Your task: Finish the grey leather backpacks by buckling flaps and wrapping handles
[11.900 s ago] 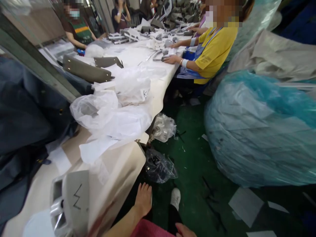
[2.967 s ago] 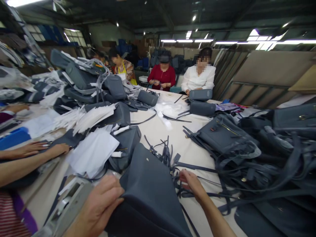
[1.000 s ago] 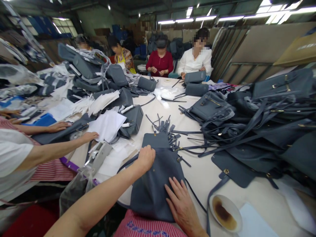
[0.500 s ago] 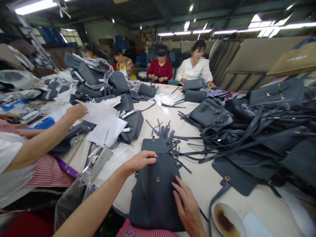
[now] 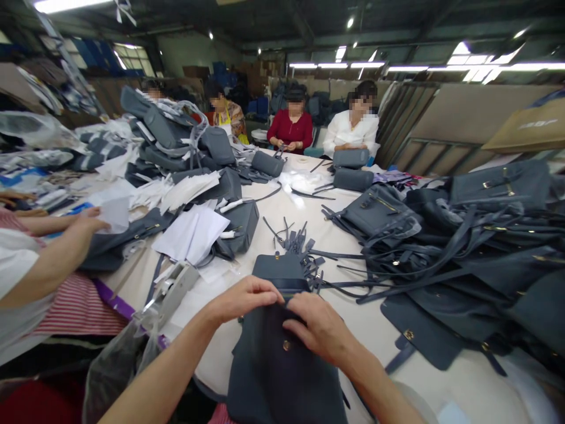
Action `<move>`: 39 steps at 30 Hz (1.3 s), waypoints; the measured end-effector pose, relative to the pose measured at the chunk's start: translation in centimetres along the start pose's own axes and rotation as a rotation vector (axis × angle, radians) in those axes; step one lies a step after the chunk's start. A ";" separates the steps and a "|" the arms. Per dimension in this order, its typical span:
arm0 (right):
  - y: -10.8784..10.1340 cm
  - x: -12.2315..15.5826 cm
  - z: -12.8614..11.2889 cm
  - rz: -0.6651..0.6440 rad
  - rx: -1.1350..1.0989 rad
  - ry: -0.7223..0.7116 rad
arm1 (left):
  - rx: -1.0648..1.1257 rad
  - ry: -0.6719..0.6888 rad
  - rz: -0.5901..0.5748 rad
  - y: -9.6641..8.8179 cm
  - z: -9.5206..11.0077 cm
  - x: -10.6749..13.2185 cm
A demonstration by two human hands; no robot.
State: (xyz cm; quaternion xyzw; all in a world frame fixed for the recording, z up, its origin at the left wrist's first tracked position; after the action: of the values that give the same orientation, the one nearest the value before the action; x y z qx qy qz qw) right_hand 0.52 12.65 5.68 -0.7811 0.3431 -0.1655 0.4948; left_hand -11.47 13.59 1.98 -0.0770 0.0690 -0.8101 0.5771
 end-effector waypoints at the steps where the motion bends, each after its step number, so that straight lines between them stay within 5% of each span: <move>1: 0.1 0.7 -1.0 0.046 0.009 -0.028 | -0.018 -0.030 0.130 -2.0 -1.2 0.0; 3: 0.3 2.3 -2.7 0.133 -0.017 -0.096 | -0.075 -0.118 0.408 -6.2 -4.2 0.2; 5: 0.6 3.6 -4.2 0.206 -0.041 -0.174 | -0.095 -0.197 0.505 -8.3 -7.3 -0.1; 8: 0.7 5.2 -5.7 0.305 -0.031 -0.297 | -0.009 -0.278 0.479 -8.2 -11.1 -1.3; 11: 0.1 6.3 -6.3 0.356 0.015 -0.343 | 0.134 -0.264 0.425 -6.2 -12.1 -2.8; 14: -1.2 7.3 -6.5 0.372 0.081 -0.359 | 0.249 -0.155 0.436 -5.0 -9.9 -4.5; 18: -2.8 7.6 -5.1 0.379 0.102 -0.291 | 0.341 0.061 0.443 -4.7 -3.8 -5.6; 21: -2.7 7.3 -1.4 0.402 -0.074 -0.075 | 0.299 0.228 0.357 -3.7 1.1 -4.8; 24: -0.3 8.0 3.2 0.327 -0.398 0.203 | 0.126 0.398 0.224 -1.6 4.7 -2.9; 27: 1.9 9.8 5.4 0.255 -0.563 0.378 | 0.045 0.458 0.218 -0.4 5.3 -1.0; 30: 2.0 11.4 5.8 0.212 -0.790 0.486 | 0.063 0.458 0.332 -0.9 4.5 0.5; 35: 1.3 11.3 4.0 0.017 -1.466 0.470 | 0.096 0.430 0.521 -2.5 3.1 2.1; 39: 3.3 11.3 5.2 -0.019 -1.570 0.724 | 0.089 0.416 0.539 -2.3 2.8 2.3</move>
State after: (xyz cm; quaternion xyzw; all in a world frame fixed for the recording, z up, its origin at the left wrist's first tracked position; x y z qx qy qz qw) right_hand 10.41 7.26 -0.50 -0.7988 0.4882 -0.1235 -0.3290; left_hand -13.76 12.14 5.33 0.1364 0.1676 -0.6291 0.7467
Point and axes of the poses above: each hand's wrist, its own x-axis away from the middle knuckle, its own y-axis out of the palm, z = x × y, the point moved 9 cm from there along -x, towards the middle knuckle, and after that the axes turned 11 degrees about y, right-handed, at the moved point
